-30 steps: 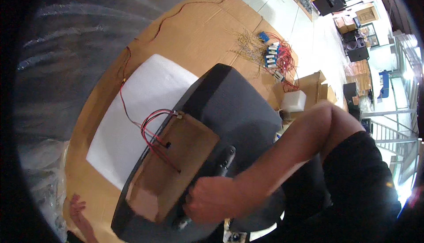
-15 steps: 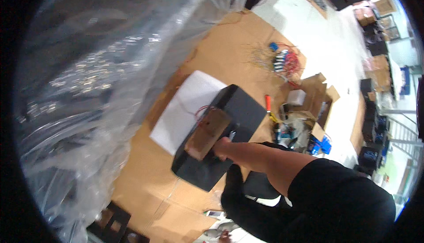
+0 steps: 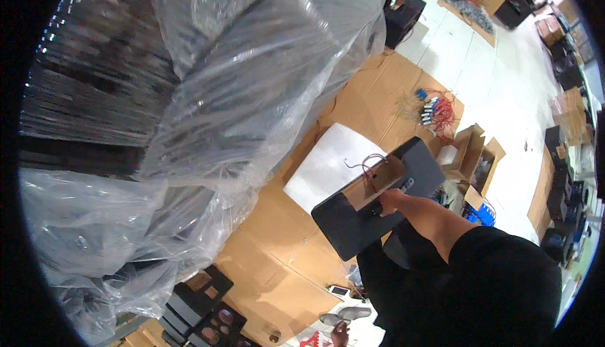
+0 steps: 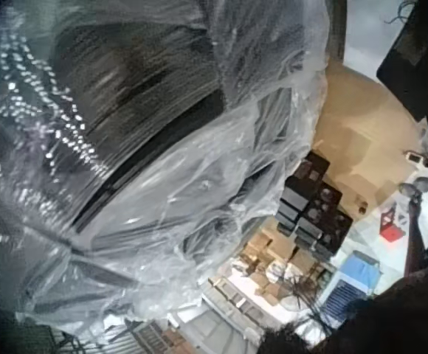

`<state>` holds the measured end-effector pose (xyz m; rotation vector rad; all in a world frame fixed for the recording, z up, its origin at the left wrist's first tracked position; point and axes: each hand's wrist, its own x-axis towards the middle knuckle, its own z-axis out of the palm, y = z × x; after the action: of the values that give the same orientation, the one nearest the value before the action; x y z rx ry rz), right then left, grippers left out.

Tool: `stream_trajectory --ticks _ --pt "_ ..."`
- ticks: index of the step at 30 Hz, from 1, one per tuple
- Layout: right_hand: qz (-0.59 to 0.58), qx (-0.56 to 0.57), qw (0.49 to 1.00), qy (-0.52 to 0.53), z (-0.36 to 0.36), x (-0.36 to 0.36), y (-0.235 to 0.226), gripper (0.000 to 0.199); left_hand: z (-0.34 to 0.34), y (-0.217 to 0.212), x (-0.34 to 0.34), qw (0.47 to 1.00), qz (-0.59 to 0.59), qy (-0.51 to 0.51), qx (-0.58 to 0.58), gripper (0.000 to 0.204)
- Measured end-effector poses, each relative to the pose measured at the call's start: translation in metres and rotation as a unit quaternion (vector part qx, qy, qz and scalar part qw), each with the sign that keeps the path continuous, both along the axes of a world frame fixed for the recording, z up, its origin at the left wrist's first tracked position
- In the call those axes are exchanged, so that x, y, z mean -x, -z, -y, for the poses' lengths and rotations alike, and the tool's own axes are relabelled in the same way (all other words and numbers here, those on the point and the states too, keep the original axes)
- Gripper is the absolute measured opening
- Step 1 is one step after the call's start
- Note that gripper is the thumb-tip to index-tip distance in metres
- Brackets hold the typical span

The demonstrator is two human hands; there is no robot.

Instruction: The person assembles a multi-speaker enclosure by securing internal components with a cordless drill, routing and connecting wires, and attaching a foam liner. The person uses a power drill, wire cutters, and a utility knife to complete the assembly.

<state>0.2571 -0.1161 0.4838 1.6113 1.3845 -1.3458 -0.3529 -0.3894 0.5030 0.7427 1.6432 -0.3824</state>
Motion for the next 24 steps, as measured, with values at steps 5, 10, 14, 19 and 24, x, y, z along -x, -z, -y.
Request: stream_trajectory --ticks 5,10,14,19,24 --pt "0.052 -0.095 0.990 0.085 0.092 -0.051 -0.024 0.070 -0.145 -0.010 0.030 0.942 0.153 -0.291 -0.061 0.025" --pt "0.090 -0.043 0.964 0.248 0.143 -0.070 -0.072 0.073 -0.281 -0.042 0.017 0.960 0.066 -0.193 -0.191 0.020" --pt "0.143 -0.136 0.889 0.412 0.224 -0.093 -0.057 0.075 -0.385 -0.042 -0.031 0.904 0.137 0.166 -0.369 0.022" --pt "0.145 -0.126 0.771 0.607 0.278 -0.126 -0.065 0.094 -0.493 -0.054 -0.149 0.937 0.136 0.135 -0.292 0.022" --pt "0.159 -0.038 0.557 0.814 0.322 -0.138 -0.081 0.075 -0.536 -0.061 -0.292 0.886 0.151 0.254 -0.359 0.028"
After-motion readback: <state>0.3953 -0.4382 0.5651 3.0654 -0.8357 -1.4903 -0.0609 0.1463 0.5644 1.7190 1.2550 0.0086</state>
